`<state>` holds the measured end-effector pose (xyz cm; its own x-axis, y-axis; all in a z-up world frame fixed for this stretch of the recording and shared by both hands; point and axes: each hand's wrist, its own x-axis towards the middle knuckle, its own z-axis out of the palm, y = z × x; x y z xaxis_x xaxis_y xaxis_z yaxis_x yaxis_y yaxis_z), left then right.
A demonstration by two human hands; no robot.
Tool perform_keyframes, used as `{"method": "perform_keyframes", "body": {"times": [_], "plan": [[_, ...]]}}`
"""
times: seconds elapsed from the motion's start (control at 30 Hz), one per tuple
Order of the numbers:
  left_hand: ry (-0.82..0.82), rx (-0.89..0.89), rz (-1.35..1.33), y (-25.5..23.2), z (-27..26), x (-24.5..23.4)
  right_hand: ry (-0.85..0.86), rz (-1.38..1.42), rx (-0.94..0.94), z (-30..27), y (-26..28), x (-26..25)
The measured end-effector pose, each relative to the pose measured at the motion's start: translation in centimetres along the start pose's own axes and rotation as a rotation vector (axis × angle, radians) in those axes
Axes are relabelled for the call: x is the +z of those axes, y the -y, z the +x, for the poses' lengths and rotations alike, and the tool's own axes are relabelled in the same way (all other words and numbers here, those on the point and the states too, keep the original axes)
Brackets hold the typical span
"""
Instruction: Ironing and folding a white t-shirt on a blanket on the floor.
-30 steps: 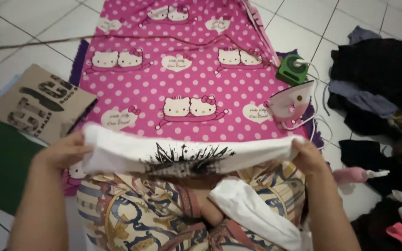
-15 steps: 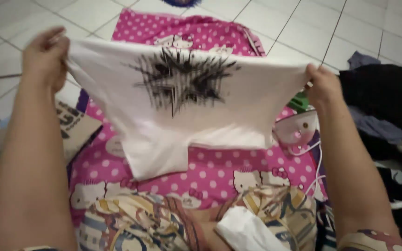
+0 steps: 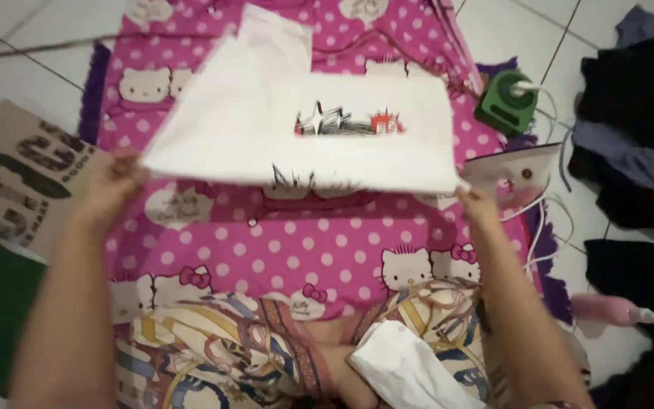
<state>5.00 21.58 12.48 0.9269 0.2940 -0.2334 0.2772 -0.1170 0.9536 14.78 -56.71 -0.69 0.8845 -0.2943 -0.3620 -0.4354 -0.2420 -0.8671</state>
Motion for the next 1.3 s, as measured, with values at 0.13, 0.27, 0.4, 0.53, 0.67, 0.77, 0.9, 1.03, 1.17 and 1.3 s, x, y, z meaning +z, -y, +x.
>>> {"method": "perform_keyframes", "body": {"times": [0.13,0.27,0.4,0.53,0.67,0.77,0.9,1.03,1.17,1.3], "plan": [[0.105,-0.003,0.116,15.6,-1.3,2.5,0.121,0.007,-0.108,-0.3,-7.6,-0.1],[-0.010,-0.175,0.175,19.3,-3.5,3.9,0.253,-0.301,0.371,-7.7,2.4,1.2],[0.016,-0.136,0.198,21.2,-3.0,3.1,0.338,0.304,0.477,-4.9,-1.7,1.9],[-0.029,-0.156,0.274,17.1,-4.1,4.1,0.301,0.189,0.345,-4.0,-1.1,-0.3],[-0.027,-0.136,0.124,13.2,-4.9,4.5,0.331,-0.038,0.395,-6.7,1.7,-2.6],[0.031,-0.071,0.386,14.0,-5.0,4.4,0.393,-0.089,0.502,-6.3,-1.0,-2.3],[0.091,-0.098,0.201,14.0,-4.7,4.3,0.447,0.103,0.514,-4.8,-2.9,-1.7],[0.056,-0.061,0.292,12.8,-5.4,2.9,0.388,0.119,0.523,-5.5,-2.4,-3.6],[0.079,-0.087,0.473,14.4,-5.7,2.4,0.373,-0.095,0.448,-6.7,-2.1,-4.2],[0.167,-0.111,0.403,16.3,-5.1,2.1,0.418,-0.311,0.448,-5.6,-4.7,-4.1]]}}
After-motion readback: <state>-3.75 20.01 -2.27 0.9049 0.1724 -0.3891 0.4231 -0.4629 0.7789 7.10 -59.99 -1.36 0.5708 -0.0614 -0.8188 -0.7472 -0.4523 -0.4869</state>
